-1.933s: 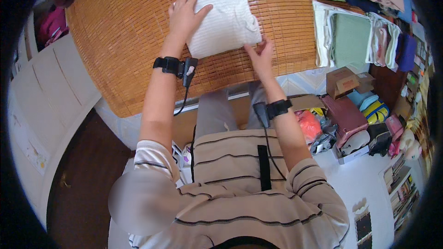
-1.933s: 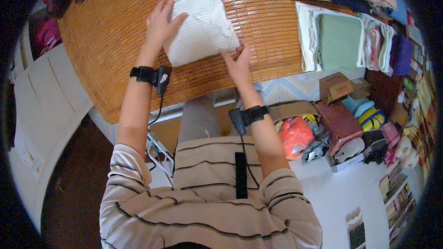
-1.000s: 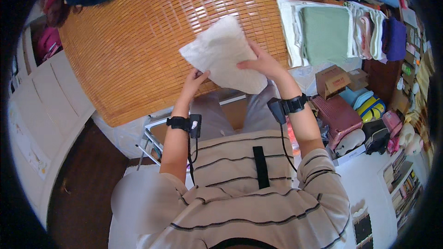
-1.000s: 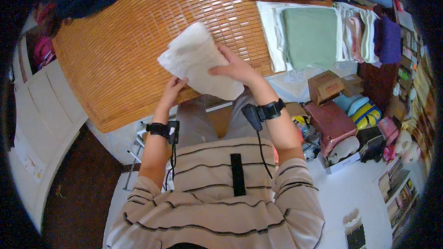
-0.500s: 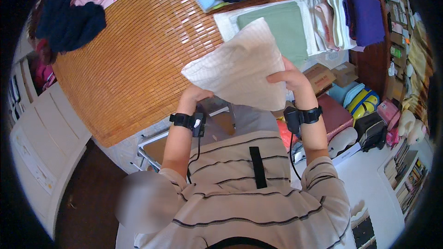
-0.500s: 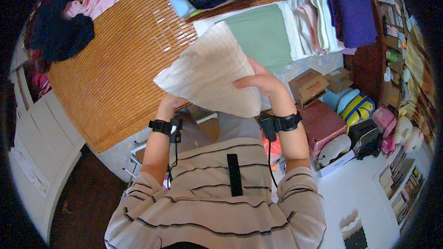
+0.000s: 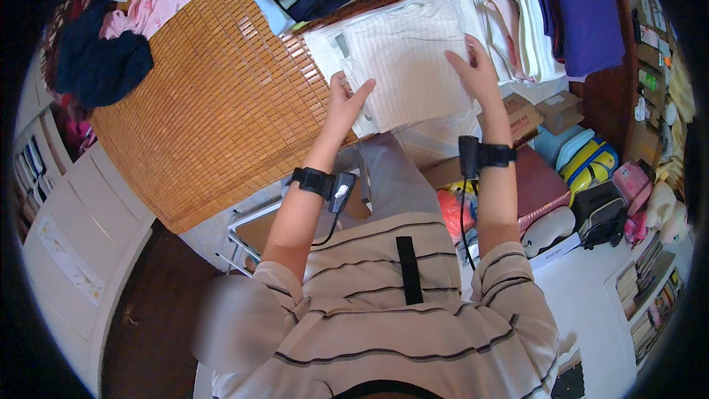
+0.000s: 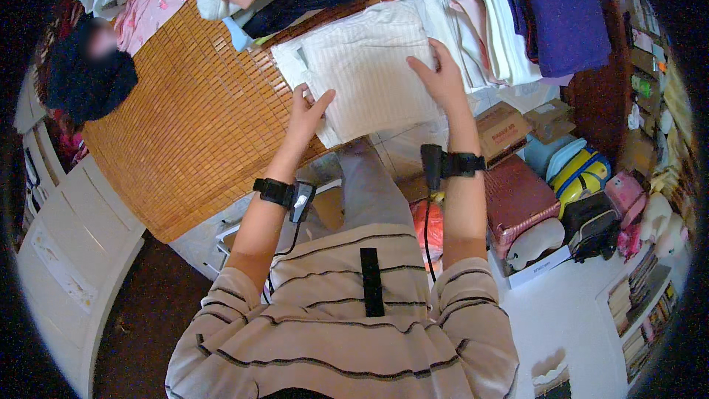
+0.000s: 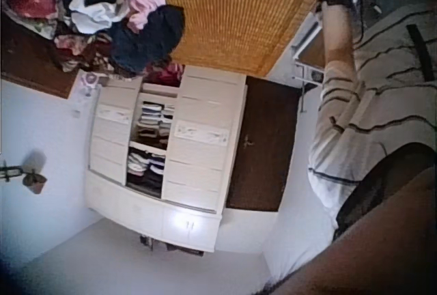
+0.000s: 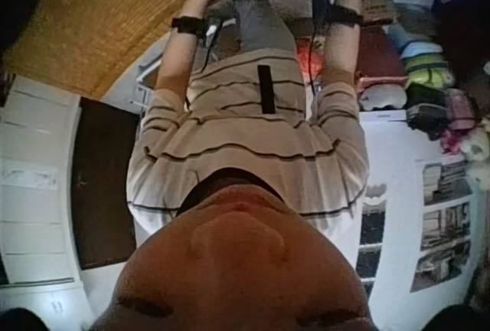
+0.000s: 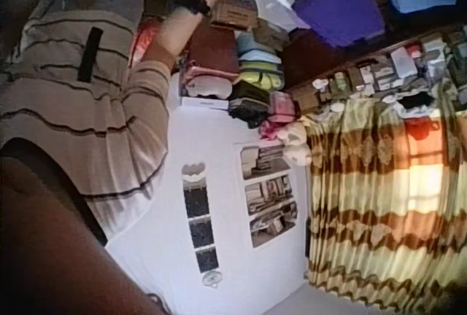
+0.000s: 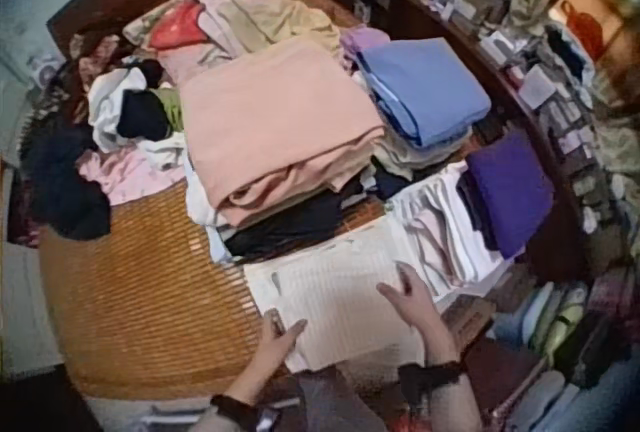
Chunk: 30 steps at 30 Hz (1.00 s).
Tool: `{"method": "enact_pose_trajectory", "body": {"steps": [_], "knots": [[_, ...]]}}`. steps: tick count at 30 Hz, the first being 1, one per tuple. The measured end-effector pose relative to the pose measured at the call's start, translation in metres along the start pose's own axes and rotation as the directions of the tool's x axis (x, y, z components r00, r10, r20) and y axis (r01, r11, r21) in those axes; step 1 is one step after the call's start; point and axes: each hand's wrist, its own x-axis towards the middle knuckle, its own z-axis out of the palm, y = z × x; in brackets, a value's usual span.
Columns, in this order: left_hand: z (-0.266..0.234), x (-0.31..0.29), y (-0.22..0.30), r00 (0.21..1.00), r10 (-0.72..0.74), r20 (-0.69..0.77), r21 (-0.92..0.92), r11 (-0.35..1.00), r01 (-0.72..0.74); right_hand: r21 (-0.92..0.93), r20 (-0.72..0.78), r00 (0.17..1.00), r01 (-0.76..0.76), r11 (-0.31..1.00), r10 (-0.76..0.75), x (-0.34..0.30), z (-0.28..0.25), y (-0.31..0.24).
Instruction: The person folds a white cloth, a green garment, and a dark blue garment by hand on a bed and places them onto stacks of folded laundry.
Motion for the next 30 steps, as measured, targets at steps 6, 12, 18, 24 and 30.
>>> {"method": "enact_pose_trajectory", "body": {"steps": [6,12,18,24,30], "knots": [[0.014,-0.007,0.019,0.989,0.135,-0.062,0.115,0.985,-0.127,-0.194,-0.26,0.864,0.39,0.9,-0.43,0.003,0.028,0.001],[0.008,-0.022,0.043,0.984,0.103,0.144,0.176,0.976,-0.128,-0.359,-0.226,0.805,0.455,0.815,-0.549,-0.006,0.032,-0.002],[0.006,-0.014,0.034,0.868,0.494,0.042,0.8,0.504,-0.325,-0.648,-0.102,0.734,0.463,0.604,-0.672,0.005,0.038,-0.006],[0.0,-0.001,0.055,0.767,0.414,0.49,0.853,-0.047,-0.52,-0.696,-0.038,0.727,0.473,0.54,-0.686,0.027,0.048,0.01],[-0.013,0.012,0.047,0.856,0.34,0.389,0.888,0.11,-0.447,-0.665,-0.023,0.714,0.511,0.544,-0.7,0.036,0.053,0.025]]}}
